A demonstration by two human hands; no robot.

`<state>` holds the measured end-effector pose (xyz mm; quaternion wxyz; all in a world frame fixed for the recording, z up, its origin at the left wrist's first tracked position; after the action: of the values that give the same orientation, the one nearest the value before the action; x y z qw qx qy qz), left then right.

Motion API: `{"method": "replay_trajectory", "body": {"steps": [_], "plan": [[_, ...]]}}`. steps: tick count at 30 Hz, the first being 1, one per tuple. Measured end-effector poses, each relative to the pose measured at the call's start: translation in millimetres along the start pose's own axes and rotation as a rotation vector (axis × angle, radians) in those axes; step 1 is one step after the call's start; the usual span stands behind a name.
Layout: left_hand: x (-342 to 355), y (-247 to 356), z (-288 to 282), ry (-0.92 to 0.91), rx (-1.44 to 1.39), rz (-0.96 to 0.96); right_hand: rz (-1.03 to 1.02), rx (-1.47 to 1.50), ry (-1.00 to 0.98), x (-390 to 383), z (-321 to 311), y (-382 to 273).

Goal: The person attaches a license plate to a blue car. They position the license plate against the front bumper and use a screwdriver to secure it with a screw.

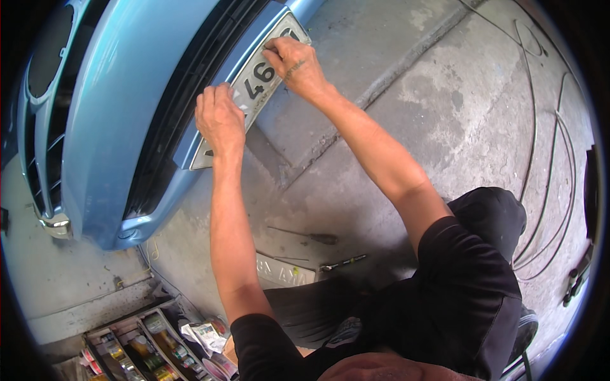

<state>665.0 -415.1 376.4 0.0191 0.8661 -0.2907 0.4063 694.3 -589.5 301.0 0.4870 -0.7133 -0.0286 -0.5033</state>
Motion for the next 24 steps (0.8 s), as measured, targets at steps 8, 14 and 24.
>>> {"method": "replay_trajectory", "body": {"steps": [8,14,24], "plan": [[0,3,-3,0.017,-0.009,0.029,0.063,0.095,-0.033,1,0,3],[-2,1,-2,0.025,-0.005,0.035,0.304,0.249,0.050,-4,1,4],[-4,-1,2,0.022,0.033,0.039,0.216,0.170,0.086,-5,2,1]]}}
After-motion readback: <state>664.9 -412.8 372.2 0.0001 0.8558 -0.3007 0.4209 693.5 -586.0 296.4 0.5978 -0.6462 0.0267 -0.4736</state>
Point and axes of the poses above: each hand's wrist, its own x-axis towards the middle knuckle, its own z-axis out of the palm, y = z × x, the point moved 7 cm from there along x, towards the middle knuckle, and after that the axes turned 3 degrees about y, right-handed, at the moved point
